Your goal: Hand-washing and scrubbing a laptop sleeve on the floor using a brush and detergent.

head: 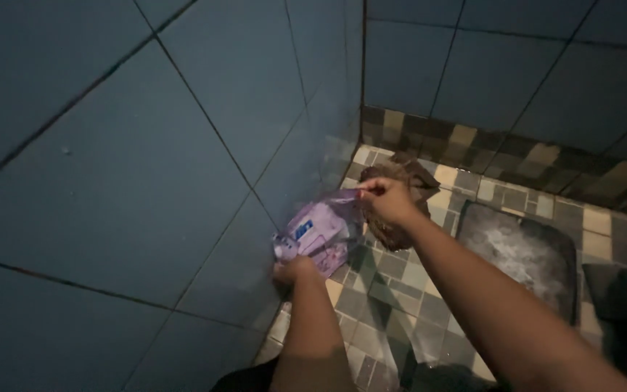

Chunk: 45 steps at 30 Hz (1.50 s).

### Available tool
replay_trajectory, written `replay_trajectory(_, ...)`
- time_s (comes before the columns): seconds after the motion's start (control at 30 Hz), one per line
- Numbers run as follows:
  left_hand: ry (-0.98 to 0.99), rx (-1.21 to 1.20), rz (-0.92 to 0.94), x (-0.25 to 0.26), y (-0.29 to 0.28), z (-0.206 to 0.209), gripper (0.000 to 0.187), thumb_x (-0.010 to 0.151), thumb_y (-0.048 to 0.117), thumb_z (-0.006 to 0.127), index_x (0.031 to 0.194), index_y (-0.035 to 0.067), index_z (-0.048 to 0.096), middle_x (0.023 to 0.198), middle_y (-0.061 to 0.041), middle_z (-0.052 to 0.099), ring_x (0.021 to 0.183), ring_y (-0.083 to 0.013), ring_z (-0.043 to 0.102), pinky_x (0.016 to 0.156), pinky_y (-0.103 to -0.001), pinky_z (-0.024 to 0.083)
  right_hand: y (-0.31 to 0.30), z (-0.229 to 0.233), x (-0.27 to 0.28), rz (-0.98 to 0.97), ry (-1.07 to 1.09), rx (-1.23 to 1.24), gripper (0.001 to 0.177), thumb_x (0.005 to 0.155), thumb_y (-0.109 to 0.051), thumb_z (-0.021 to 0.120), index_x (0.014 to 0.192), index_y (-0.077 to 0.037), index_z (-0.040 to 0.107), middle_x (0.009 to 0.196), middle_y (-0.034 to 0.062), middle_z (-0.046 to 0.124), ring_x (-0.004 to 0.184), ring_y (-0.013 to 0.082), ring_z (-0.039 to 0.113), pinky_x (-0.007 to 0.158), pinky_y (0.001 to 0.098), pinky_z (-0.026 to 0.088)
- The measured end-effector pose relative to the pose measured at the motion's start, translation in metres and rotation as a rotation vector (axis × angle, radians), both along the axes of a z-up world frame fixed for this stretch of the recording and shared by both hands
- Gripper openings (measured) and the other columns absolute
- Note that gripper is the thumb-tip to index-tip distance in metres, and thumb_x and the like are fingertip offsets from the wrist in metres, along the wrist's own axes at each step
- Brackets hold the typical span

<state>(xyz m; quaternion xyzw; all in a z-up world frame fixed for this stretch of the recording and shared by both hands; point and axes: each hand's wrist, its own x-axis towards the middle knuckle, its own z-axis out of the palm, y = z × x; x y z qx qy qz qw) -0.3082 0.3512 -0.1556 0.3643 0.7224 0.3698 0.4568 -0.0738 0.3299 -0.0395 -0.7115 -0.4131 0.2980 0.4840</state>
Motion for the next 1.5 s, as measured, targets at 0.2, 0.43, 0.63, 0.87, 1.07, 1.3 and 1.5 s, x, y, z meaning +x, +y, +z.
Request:
replay_trajectory(0.2,-0.378,-0.017,-0.018,0.03,0.012,0.018,0.048,0.096,0.03,0.064,0.14,0.013,0.054,0.133,-0.01,0.061,0.121,-0.0322,0.058,0.098,-0.046,0.045,-0.016,0.04,0.021,0.057,0.498,0.073,0.027,0.095,-0.003,0.065,0.122,-0.004,0.066,0.107,0.0103,0.075,0.092,0.0166,0.072,0.081,0.0295,0.059)
replay_trajectory(0.43,-0.844,-0.045,-0.101,0.111,0.04,0.05,0.051,0.101,0.034,0.057,0.147,0.013,0.049,0.142,-0.004,0.057,0.129,-0.0252,0.053,0.104,-0.042,0.041,-0.065,0.099,0.058,-0.075,0.56,0.154,0.025,0.095,-0.001,0.065,0.12,0.001,0.064,0.11,0.0121,0.073,0.101,0.0231,0.075,0.088,0.0363,0.064)
replay_trajectory(0.63,-1.254,-0.192,-0.234,0.246,0.027,0.034,0.053,0.106,0.037,0.051,0.153,0.014,0.045,0.149,0.001,0.053,0.136,-0.0192,0.049,0.109,-0.038,0.037,-0.15,0.123,0.144,-0.244,0.674,0.051,0.021,0.101,-0.012,0.061,0.116,0.003,0.062,0.102,0.0163,0.07,0.098,0.0282,0.075,0.087,0.0414,0.063)
replay_trajectory(0.87,-1.267,-0.303,-0.637,0.319,-0.081,0.178,0.052,0.099,0.014,0.051,0.151,0.013,0.044,0.149,-0.007,0.056,0.141,-0.0214,0.053,0.11,-0.036,0.037,-0.283,0.197,0.193,-0.773,0.505,-0.308,0.024,0.107,-0.025,0.05,0.117,-0.01,0.066,0.105,0.013,0.072,0.093,0.0204,0.071,0.086,0.0381,0.062)
replay_trajectory(1.07,-1.129,-0.323,-0.968,0.359,-0.151,0.25,0.052,0.101,0.017,0.049,0.152,0.009,0.042,0.151,-0.008,0.055,0.139,-0.0205,0.054,0.111,-0.036,0.033,-0.388,0.156,0.285,-0.917,0.662,-0.147,0.025,0.106,-0.02,0.055,0.127,-0.006,0.06,0.105,0.0116,0.071,0.087,0.0205,0.069,0.081,0.0341,0.06)
replay_trajectory(1.3,-0.791,-0.173,-1.184,0.434,-0.131,0.199,0.042,0.095,0.015,0.059,0.135,0.003,0.06,0.131,-0.013,0.067,0.113,-0.0243,0.07,0.086,-0.035,0.05,-0.399,0.066,0.324,-1.047,0.557,-0.292,0.021,0.104,-0.019,0.054,0.109,-0.009,0.071,0.101,0.0118,0.073,0.085,0.0208,0.071,0.076,0.0338,0.062)
replay_trajectory(1.5,-0.131,0.217,-1.435,0.421,-0.097,0.145,0.028,0.09,0.025,0.065,0.11,0.008,0.074,0.091,-0.007,0.074,0.08,-0.0205,0.07,0.069,-0.036,0.054,-0.359,-0.107,0.371,-0.271,-0.243,-0.878,0.044,0.087,-0.042,0.077,0.116,-0.009,0.074,0.113,0.0187,0.076,0.099,0.0338,0.07,0.085,0.0457,0.056)
